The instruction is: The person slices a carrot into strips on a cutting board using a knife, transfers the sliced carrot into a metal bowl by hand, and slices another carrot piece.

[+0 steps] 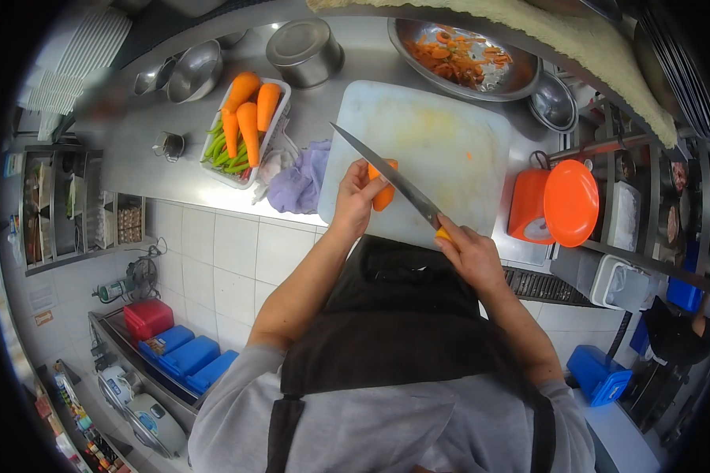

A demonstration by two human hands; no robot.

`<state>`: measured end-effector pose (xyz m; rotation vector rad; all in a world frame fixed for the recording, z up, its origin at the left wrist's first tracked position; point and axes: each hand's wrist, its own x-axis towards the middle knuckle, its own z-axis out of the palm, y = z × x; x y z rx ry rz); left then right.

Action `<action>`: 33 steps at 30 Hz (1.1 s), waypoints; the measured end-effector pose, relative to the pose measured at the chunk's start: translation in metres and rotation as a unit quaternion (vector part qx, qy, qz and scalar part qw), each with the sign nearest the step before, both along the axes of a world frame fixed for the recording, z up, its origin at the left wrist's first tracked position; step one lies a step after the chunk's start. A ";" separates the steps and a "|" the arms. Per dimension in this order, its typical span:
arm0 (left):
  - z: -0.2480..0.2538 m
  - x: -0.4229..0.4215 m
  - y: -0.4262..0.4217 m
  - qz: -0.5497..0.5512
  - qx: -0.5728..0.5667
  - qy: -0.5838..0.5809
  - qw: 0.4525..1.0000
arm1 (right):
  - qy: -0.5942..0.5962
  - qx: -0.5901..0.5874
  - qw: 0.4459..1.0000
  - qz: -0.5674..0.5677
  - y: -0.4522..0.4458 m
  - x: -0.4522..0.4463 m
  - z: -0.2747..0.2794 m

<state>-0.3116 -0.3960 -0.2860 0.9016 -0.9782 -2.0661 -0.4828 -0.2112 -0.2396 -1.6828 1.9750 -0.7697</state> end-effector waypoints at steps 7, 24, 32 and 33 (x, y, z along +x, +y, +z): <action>-0.005 -0.005 0.006 0.008 -0.043 -0.035 0.998 | -0.022 0.001 0.999 -0.024 -0.001 0.002 -0.008; 0.002 -0.010 0.005 -0.041 0.182 0.086 0.979 | -0.028 -0.018 0.999 -0.022 0.008 -0.006 -0.015; 0.006 -0.017 0.012 -0.025 0.198 0.068 0.978 | -0.006 -0.037 0.999 -0.034 -0.003 -0.007 -0.026; 0.005 -0.017 0.011 -0.031 0.196 0.067 0.978 | -0.007 -0.037 0.999 -0.035 -0.008 -0.007 -0.030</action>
